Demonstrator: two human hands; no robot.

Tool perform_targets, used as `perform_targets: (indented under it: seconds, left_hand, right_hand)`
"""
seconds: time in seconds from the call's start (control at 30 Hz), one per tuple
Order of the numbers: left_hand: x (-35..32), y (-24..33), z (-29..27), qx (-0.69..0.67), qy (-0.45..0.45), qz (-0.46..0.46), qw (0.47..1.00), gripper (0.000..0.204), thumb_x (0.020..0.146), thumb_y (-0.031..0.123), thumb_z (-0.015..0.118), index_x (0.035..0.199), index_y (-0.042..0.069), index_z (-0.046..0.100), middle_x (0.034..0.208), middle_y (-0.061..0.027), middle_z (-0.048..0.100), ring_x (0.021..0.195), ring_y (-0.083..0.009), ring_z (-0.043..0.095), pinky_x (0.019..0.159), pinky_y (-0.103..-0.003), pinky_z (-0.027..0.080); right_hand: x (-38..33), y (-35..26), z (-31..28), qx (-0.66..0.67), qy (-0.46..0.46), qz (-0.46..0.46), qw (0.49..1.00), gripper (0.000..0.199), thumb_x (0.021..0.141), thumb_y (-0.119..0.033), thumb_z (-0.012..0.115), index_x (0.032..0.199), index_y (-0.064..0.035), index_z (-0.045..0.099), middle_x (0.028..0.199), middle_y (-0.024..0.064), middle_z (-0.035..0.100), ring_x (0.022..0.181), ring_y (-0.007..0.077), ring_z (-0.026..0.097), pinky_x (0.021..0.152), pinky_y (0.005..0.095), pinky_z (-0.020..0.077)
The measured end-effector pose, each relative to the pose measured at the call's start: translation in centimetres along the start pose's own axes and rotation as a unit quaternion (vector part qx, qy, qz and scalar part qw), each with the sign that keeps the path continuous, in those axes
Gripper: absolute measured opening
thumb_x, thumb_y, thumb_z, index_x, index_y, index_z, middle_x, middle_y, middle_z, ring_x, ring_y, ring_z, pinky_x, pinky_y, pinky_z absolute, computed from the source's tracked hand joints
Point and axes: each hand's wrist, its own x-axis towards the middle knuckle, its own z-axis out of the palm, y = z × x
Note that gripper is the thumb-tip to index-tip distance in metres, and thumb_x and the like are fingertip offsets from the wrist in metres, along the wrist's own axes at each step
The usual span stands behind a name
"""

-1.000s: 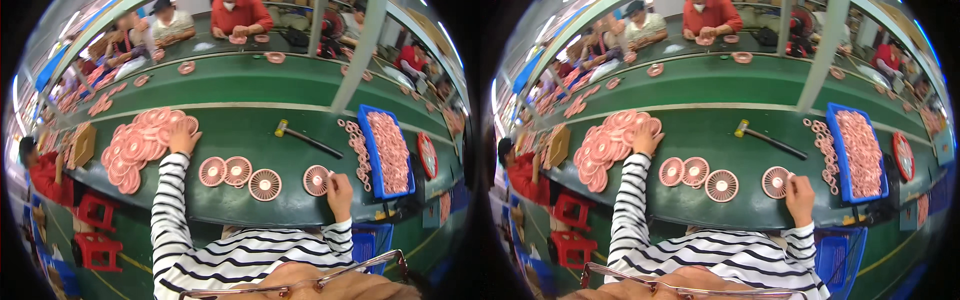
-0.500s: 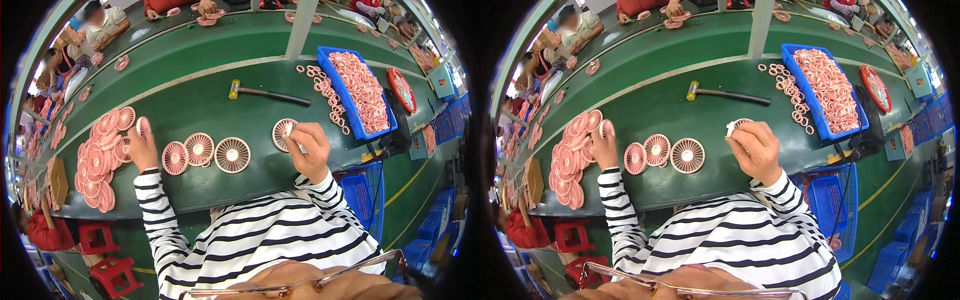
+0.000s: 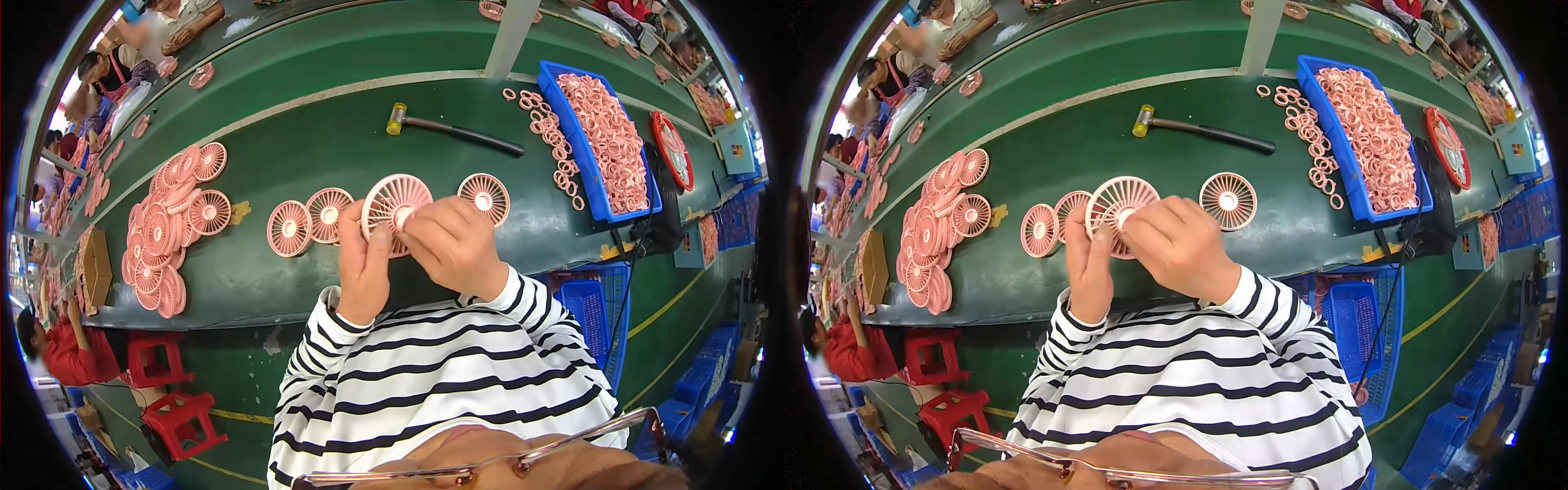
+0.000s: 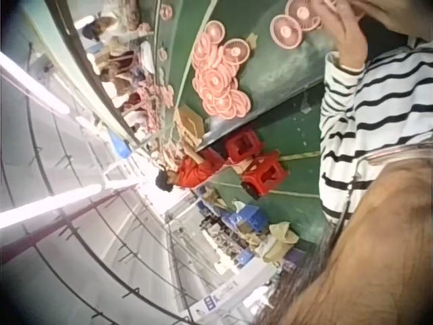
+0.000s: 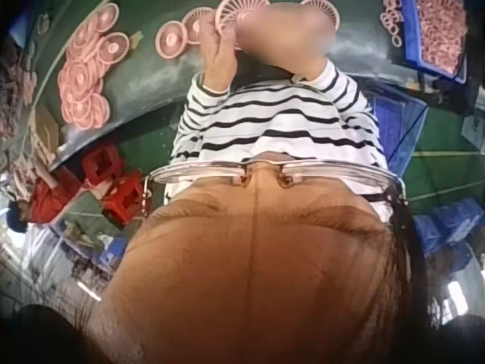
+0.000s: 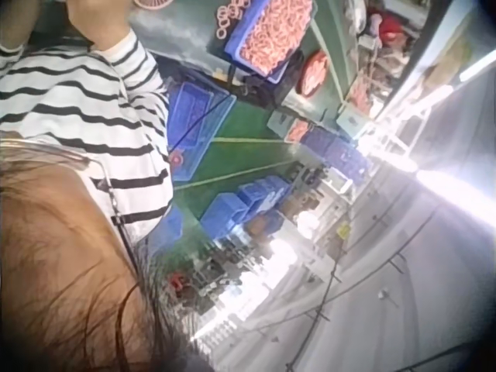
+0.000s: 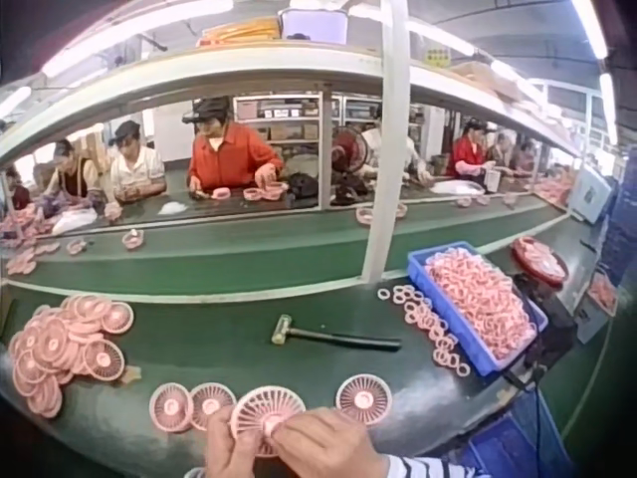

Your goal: The person assembles fan covers by inserting plastic center pieces into fan grilles by hand and tapping them into place using a small mallet.

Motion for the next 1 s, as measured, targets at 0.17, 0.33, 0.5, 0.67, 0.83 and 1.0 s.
perform_targets:
  seconds: [0.17,0.33,0.5,0.67,0.83,1.0]
  left_hand:
    - [-0.7,-2.2,-0.1,0.095,-0.012,0.026,0.995,0.023,0.098,0.006,0.049,0.118,-0.001,0.042,0.11,-0.0069,0.053,0.099,-0.0099,0.05,0.089,-0.025,0.043]
    - [-0.1,-1.5,0.2,-0.031,-0.009,-0.026,0.999,0.028,0.093,-0.001,0.047,0.121,-0.002,0.04,0.111,-0.0102,0.053,0.098,-0.0123,0.054,0.088,-0.028,0.048]
    - [0.0,0.9,-0.3,-0.161,-0.084,-0.125,0.975,0.047,0.092,0.002,0.045,0.138,-0.003,0.034,0.128,-0.0133,0.052,0.117,-0.0192,0.053,0.103,-0.033,0.042]
    - [-0.1,1.1,0.4,-0.12,-0.084,-0.14,0.979,0.051,0.092,0.003,0.047,0.14,-0.003,0.032,0.131,-0.0133,0.051,0.12,-0.0198,0.053,0.104,-0.034,0.042]
    - [-0.8,1.2,-0.3,-0.156,-0.149,-0.184,0.959,0.049,0.096,0.01,0.055,0.139,-0.002,0.035,0.127,-0.0117,0.054,0.117,-0.0176,0.055,0.102,-0.033,0.043]
    - [-1.2,0.0,0.4,-0.143,-0.136,-0.163,0.967,0.045,0.098,0.012,0.057,0.136,-0.001,0.038,0.12,-0.0088,0.057,0.108,-0.0135,0.058,0.095,-0.028,0.047]
  right_hand:
    - [-0.4,0.4,0.1,0.0,-0.103,0.061,0.993,0.013,0.075,-0.007,0.07,0.084,-0.0049,0.061,0.084,0.007,0.061,0.072,0.0264,0.056,0.063,0.0363,0.045]
    - [-1.4,0.2,0.8,-0.04,0.04,0.1,0.993,0.024,0.074,-0.015,0.077,0.095,-0.0081,0.068,0.103,0.0042,0.067,0.103,0.0278,0.06,0.094,0.0447,0.043]
    - [-1.9,0.5,-0.8,-0.011,0.013,0.041,0.999,0.021,0.076,-0.021,0.076,0.094,-0.0147,0.07,0.113,0.0,0.068,0.114,0.0241,0.059,0.109,0.048,0.031]
    - [-2.1,0.0,-1.1,0.088,0.002,0.178,0.98,0.021,0.079,-0.023,0.074,0.098,-0.014,0.072,0.114,0.0029,0.069,0.117,0.0281,0.057,0.107,0.0488,0.0323]
    - [-2.5,1.6,-3.1,0.119,-0.142,0.089,0.979,0.022,0.083,-0.026,0.072,0.103,-0.0181,0.073,0.126,0.0005,0.065,0.13,0.0292,0.049,0.11,0.0554,0.025]
    - [-3.7,2.0,-2.6,0.267,-0.156,0.132,0.942,0.025,0.088,-0.014,0.068,0.112,-0.009,0.07,0.129,0.0109,0.062,0.128,0.0316,0.051,0.108,0.0466,0.0335]
